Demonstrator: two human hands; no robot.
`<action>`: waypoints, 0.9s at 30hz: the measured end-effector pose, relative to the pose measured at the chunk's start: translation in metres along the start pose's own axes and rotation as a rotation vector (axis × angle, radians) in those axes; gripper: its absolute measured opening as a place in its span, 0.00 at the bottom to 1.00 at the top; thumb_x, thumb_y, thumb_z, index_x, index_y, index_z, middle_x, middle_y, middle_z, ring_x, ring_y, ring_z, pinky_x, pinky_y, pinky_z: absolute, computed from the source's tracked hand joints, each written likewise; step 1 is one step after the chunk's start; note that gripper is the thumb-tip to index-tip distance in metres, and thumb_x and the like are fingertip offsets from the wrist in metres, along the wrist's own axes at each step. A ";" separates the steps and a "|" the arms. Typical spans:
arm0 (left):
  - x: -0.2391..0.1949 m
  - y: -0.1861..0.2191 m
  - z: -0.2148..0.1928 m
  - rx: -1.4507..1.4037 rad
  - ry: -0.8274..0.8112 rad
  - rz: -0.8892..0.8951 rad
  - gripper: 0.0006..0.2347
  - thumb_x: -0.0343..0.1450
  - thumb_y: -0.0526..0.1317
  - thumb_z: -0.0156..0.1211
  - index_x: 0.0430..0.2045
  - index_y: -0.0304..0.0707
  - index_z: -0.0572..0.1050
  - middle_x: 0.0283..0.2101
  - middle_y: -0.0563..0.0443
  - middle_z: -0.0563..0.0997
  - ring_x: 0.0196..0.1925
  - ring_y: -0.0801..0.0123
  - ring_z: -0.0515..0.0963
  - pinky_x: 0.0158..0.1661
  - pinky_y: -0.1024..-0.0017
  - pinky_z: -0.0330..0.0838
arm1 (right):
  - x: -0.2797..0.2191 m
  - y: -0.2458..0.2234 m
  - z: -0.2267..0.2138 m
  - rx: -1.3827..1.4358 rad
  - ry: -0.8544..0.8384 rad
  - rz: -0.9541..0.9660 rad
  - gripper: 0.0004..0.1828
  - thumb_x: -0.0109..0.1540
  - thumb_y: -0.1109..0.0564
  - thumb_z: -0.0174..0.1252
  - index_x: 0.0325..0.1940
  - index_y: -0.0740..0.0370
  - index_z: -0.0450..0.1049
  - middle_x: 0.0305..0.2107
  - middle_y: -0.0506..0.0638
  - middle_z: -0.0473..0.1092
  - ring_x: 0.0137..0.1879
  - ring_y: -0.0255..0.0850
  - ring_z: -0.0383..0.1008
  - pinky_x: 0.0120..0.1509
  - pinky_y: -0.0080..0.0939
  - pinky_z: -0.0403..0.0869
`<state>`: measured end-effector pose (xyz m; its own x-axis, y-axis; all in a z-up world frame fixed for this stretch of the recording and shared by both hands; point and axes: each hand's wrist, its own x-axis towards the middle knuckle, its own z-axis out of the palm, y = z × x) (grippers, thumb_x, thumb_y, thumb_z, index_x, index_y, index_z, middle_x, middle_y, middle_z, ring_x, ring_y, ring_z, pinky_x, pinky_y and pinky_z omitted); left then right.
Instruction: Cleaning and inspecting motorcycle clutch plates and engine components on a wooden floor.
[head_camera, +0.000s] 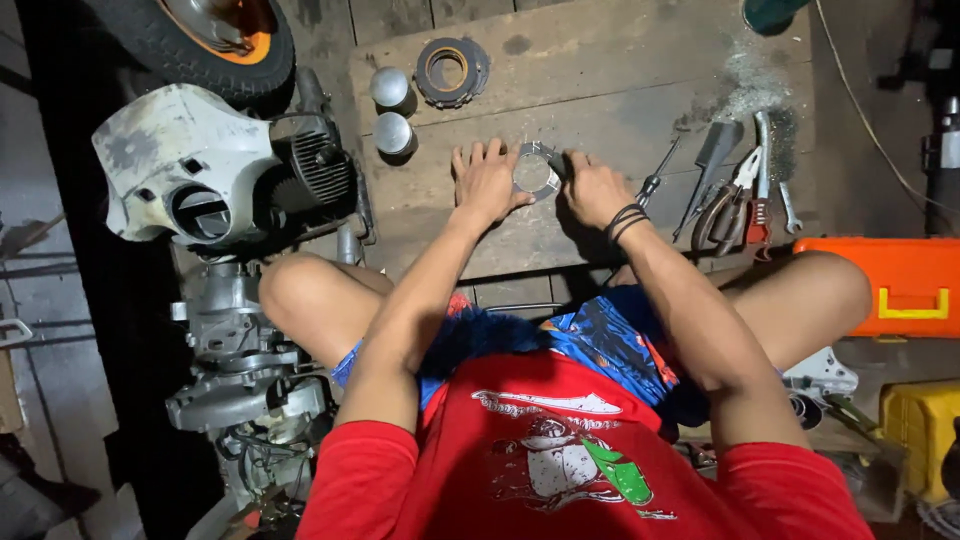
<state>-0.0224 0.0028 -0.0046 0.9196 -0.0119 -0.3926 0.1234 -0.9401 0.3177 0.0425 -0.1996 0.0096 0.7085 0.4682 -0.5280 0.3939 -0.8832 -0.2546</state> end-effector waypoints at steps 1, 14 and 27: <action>0.000 0.001 0.000 0.000 0.000 0.001 0.34 0.66 0.55 0.71 0.65 0.45 0.64 0.56 0.50 0.66 0.62 0.54 0.61 0.66 0.32 0.39 | -0.003 0.001 0.000 0.000 0.000 0.001 0.22 0.67 0.46 0.50 0.63 0.57 0.65 0.51 0.63 0.72 0.52 0.66 0.78 0.55 0.65 0.77; 0.003 0.004 0.004 0.010 -0.005 0.002 0.36 0.64 0.57 0.72 0.67 0.44 0.66 0.54 0.49 0.68 0.61 0.54 0.63 0.65 0.34 0.38 | -0.028 -0.012 -0.024 -0.166 -0.086 0.018 0.27 0.66 0.57 0.44 0.69 0.45 0.71 0.46 0.62 0.76 0.48 0.66 0.81 0.50 0.64 0.80; 0.008 0.009 0.003 -0.073 -0.097 -0.104 0.36 0.66 0.54 0.72 0.69 0.47 0.63 0.59 0.49 0.67 0.62 0.53 0.62 0.64 0.32 0.43 | -0.018 -0.014 -0.007 -0.124 -0.040 0.000 0.23 0.69 0.55 0.44 0.66 0.54 0.73 0.47 0.64 0.74 0.46 0.69 0.81 0.49 0.66 0.79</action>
<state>-0.0148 -0.0069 -0.0077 0.8607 0.0482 -0.5069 0.2462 -0.9108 0.3314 0.0277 -0.1953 0.0286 0.6855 0.4648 -0.5603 0.4652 -0.8717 -0.1540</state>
